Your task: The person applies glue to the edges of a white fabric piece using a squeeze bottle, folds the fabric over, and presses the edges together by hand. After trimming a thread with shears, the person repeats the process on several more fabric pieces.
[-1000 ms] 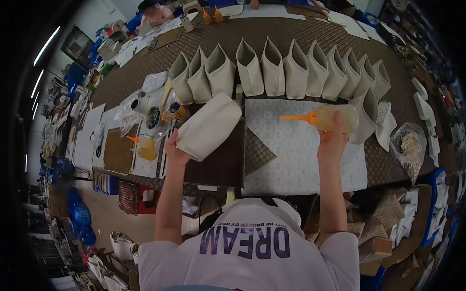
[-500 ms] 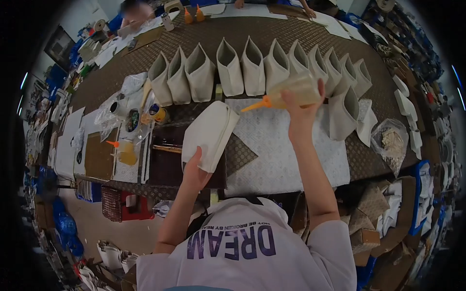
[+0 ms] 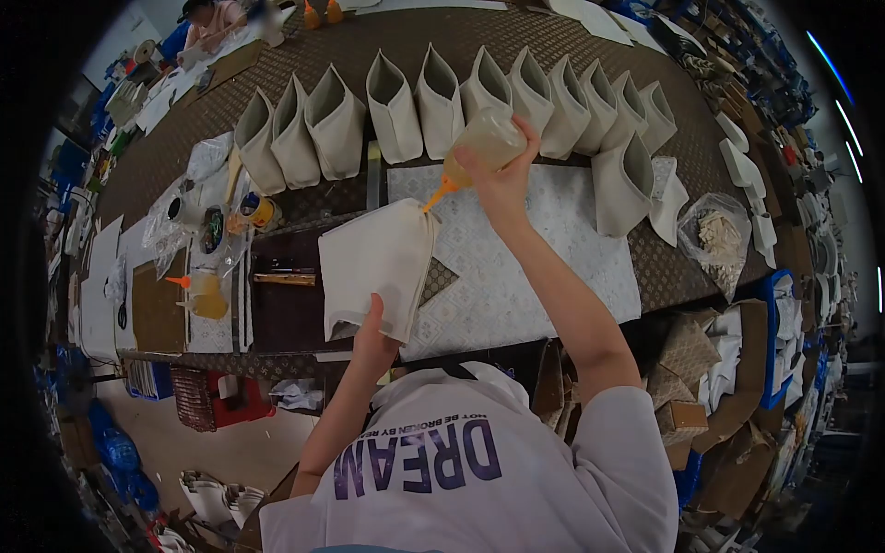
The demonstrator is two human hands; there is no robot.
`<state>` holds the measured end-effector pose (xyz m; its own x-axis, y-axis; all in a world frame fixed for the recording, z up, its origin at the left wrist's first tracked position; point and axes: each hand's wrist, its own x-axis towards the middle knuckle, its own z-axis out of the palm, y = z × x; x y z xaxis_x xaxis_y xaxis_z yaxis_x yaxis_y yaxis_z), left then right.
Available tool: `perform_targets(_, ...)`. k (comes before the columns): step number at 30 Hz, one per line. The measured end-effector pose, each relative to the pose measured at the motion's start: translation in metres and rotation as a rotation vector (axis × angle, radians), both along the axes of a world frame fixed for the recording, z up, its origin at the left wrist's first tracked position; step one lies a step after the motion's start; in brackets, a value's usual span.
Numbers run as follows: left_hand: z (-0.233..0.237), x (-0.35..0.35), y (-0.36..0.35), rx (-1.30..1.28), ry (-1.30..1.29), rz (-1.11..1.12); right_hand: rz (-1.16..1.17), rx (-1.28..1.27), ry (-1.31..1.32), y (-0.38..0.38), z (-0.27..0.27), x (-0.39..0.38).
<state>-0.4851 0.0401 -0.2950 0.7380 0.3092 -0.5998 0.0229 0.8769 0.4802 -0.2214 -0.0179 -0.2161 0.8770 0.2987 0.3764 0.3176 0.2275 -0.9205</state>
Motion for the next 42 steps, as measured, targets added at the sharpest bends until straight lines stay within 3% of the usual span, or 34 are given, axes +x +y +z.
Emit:
perform_targets(7, 0.006, 0.004, -0.005, 0.023, 0.011, -0.001, 0.001, -0.076, -0.108, 0.004, 0.003, -0.014)
perform_targets(13, -0.013, 0.005, -0.012, 0.037, -0.08, 0.023, 0.21, -0.131, -0.15, 0.0, 0.009, -0.016)
perform_targets(25, -0.009, 0.016, -0.013, 0.014, -0.128, 0.001, -0.15, -0.03, 0.339, -0.039, -0.043, 0.002)
perform_targets(32, 0.002, 0.026, -0.01, 0.028, -0.182, -0.042, -0.117, 0.065, 0.406, -0.059, -0.026, -0.052)
perform_targets(42, 0.0, 0.03, -0.013, 0.044, -0.258, -0.089, 0.046, -0.141, 0.304, -0.087, -0.01, -0.128)
